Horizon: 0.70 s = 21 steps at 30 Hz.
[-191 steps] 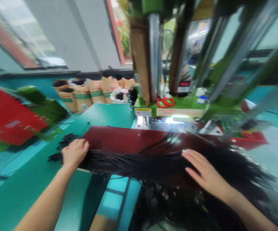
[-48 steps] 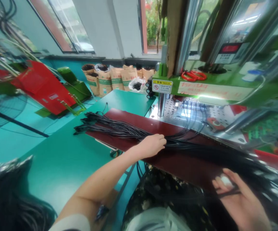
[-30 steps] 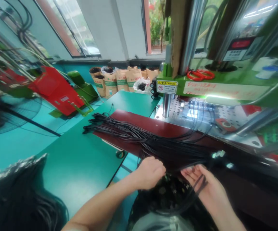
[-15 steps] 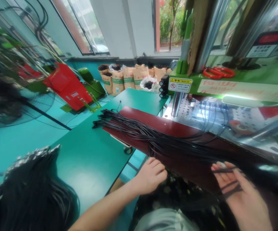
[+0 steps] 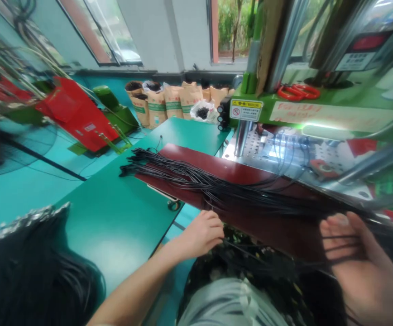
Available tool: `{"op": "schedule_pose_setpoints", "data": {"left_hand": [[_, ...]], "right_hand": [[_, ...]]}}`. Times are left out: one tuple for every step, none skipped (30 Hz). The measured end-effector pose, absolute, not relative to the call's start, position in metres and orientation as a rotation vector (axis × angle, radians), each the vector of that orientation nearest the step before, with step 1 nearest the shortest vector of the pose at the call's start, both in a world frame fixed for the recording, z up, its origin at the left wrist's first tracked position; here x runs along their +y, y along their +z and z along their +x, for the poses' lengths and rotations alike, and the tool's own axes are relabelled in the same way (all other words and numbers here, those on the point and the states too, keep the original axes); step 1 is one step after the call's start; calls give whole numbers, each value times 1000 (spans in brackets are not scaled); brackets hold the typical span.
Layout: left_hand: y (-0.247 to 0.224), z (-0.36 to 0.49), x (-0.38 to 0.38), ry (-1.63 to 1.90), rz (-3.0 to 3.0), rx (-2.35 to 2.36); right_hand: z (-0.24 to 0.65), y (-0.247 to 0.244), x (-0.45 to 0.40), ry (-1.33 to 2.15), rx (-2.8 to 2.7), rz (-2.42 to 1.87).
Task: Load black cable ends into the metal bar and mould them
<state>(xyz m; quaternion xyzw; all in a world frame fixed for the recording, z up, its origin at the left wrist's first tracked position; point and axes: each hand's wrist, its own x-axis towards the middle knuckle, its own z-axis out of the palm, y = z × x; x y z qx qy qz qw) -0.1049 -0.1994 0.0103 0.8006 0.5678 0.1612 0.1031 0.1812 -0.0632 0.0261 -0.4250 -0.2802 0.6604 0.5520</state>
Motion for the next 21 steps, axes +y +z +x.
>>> {"op": "schedule_pose_setpoints", "data": {"left_hand": [[14,-105,-201,467,2340,1660],[16,-104,-202,448,2326,1652],[18,-100,-202,422,2324,1644],[18,-93,-202,391,2334,1634],[18,-85,-202,354,2351,1620],[18,-74,-201,317,2375,1596],[17,-62,-199,289,2398,1567],[16,-50,-196,273,2415,1541],[14,-38,-192,277,2428,1520],[13,-26,-187,293,2436,1511],[13,-15,-181,314,2443,1504],[12,-6,-175,334,2449,1501],[11,2,-169,354,2451,1499],[11,8,-164,382,2448,1487],[11,13,-159,425,2427,1470],[10,15,-155,490,2380,1448],[9,16,-152,569,2291,1424],[7,15,-149,656,2153,1407],[6,13,-147,737,1975,1396],[4,12,-146,804,1781,1387],[3,10,-144,846,1604,1372]], "right_hand": [[177,27,-61,1579,-598,-995],[174,27,-60,1604,-534,-969],[171,28,-60,1637,-484,-932],[169,28,-61,1668,-459,-888],[168,28,-62,1690,-452,-837],[166,28,-62,1698,-460,-790],[166,28,-63,1705,-476,-756],[165,28,-64,1709,-495,-733],[165,28,-65,1712,-514,-716],[165,28,-66,1716,-531,-704],[166,28,-67,1719,-544,-698],[167,28,-68,1720,-554,-693],[169,28,-69,1718,-560,-687],[171,28,-70,1718,-563,-679],[173,27,-71,1719,-562,-668],[176,26,-71,1724,-559,-652],[179,24,-71,1733,-553,-632],[181,21,-70,1749,-549,-609],[183,19,-70,1766,-546,-586],[185,17,-69,1783,-545,-560],[185,15,-68,1799,-546,-534]]}}
